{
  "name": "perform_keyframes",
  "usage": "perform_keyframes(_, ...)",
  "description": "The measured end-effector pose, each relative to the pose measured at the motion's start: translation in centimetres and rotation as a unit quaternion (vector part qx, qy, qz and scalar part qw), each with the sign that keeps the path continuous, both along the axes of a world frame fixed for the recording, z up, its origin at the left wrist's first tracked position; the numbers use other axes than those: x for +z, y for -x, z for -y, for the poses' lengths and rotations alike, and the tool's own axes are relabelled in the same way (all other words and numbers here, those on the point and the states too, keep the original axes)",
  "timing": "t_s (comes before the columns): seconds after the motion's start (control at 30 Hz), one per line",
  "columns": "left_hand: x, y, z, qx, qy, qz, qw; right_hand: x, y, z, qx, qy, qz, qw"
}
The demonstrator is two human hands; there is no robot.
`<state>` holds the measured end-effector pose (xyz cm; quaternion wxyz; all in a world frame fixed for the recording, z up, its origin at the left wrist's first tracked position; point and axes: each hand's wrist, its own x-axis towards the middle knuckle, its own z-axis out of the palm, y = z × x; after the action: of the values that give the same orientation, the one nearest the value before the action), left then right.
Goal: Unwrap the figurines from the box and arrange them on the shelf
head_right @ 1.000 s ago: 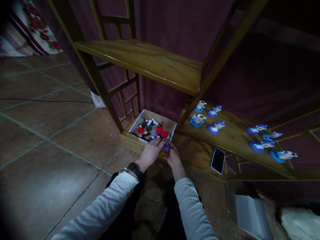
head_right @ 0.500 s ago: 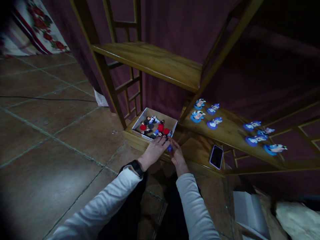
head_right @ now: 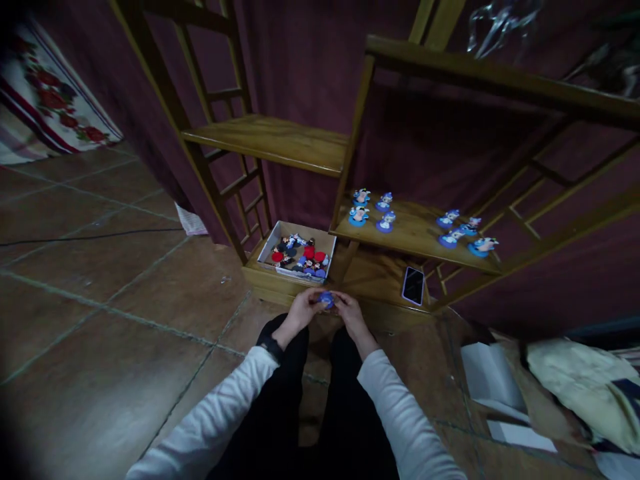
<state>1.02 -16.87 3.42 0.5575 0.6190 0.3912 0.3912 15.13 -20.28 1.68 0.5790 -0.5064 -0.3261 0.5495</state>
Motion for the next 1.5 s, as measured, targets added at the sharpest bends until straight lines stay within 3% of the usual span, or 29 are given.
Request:
perform_keyframes(0.1,-0.5,-0.4,0.0,-0.037,0.184,0.120,0.975,0.2,0.1,1.0,-0.026,0.003,-0.022,0.999)
perform_keyframes(0.17,-0.2,-0.3,0.0,-0.061,0.263,0.160,0.950,0.5,0.2,1.4,-0.051,-0.002,-0.047,0.998)
perform_keyframes(0.33,0.4,-0.3,-0.2,-0.078,0.340,0.182,0.919,1.1,0.1,2.1,-0.060,-0.016,-0.093,0.994)
perform_keyframes(0.57,-0.4,-0.9,-0.1,-0.051,0.314,0.184,0.930,0.0,-0.3,2.3,-0.024,-0.068,-0.088,0.993)
perform_keyframes(0.8,-0.8,-0.8,-0.4,-0.042,0.299,0.181,0.936,-0.4,-0.3,1.7,-0.015,-0.042,-0.052,0.998)
perform_keyframes(1.2,-1.1,-2.0,-0.3,0.043,0.287,0.174,0.941,0.1,0.4,0.9,-0.053,-0.040,-0.008,0.998)
perform_keyframes(1.33,-1.0,-2.1,0.0,0.043,0.255,0.182,0.949,-0.2,0.1,0.9,-0.043,-0.074,0.066,0.994)
perform_keyframes(1.5,-1.0,-1.5,0.3,0.046,0.203,0.157,0.965,-0.9,-0.4,1.2,-0.109,-0.104,0.201,0.968)
